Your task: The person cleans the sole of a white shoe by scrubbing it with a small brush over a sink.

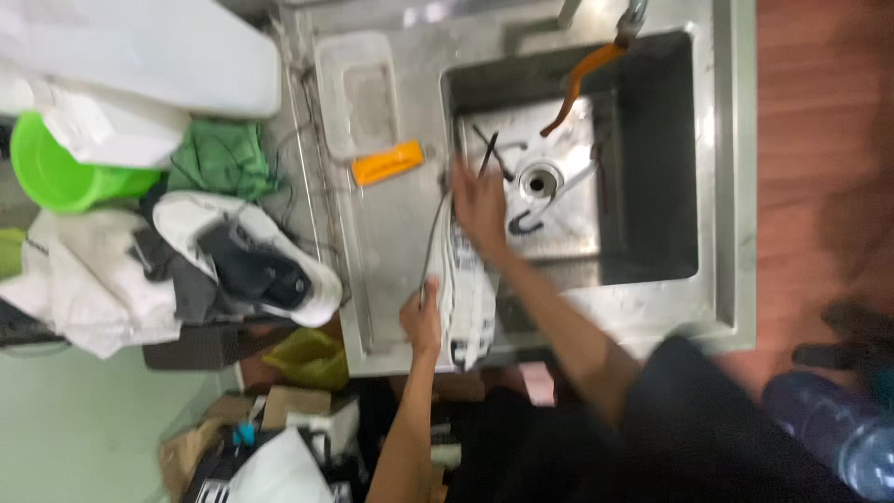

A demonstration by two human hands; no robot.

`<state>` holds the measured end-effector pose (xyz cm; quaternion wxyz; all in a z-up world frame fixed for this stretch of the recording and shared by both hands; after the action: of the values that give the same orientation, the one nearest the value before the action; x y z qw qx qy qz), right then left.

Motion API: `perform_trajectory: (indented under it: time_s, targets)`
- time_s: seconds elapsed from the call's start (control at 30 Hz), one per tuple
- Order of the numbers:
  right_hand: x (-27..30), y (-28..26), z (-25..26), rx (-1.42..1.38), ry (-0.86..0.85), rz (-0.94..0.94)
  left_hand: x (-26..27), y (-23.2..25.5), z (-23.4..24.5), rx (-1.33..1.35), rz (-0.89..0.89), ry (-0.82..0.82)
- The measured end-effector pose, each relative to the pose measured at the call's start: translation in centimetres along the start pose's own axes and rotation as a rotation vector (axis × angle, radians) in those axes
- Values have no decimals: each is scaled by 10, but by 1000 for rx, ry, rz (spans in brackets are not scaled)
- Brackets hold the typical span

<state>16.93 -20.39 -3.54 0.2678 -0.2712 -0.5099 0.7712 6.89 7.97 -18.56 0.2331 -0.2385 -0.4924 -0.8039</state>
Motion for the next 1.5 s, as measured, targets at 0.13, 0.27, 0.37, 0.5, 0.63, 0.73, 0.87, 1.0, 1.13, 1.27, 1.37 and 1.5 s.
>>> perform_trajectory:
  time_s: [0.13,0.27,0.37,0.5,0.63,0.73,0.87,1.0,1.13,1.27,1.37,1.5]
  targets:
    - [150,9,39,53,-199,-106,7,29,3,28,89,24]
    - [60,7,8,212,-54,171,11,18,7,-13,65,56]
    - [15,5,13,196,79,75,19,39,2,0,82,43]
    - [162,-46,76,-474,-10,-715,37,45,9,6,85,33]
    - [121,51,25,65,-172,-195,12,26,3,84,77,60]
    - [19,94,-21,332,37,58,5,-1,2,64,70,51]
    - [83,63,28,66,-57,-175,0,13,-5,89,25,57]
    - [182,12,59,19,-217,-181,-7,-10,-3,103,57,72]
    - [27,8,2,-286,104,-346,-6,15,-5,137,61,87]
    - [51,-6,22,-40,-145,-246,-7,38,-15,180,26,109]
    - [152,1,51,19,-205,-195,-33,58,-16,283,-25,168]
    - [100,4,23,60,-97,-108,-54,54,-7,125,-63,205]
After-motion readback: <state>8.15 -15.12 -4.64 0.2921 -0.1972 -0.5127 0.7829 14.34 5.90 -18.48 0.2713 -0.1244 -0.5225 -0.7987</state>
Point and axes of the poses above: each hand's wrist, its own x-axis away from the middle knuckle, its own z-axis out of the back of the hand, y = z × x, the point moved 10 cm from there along -x, towards the middle knuckle, and after that the axes turned 1 degree about y, right-handed, at the moved point
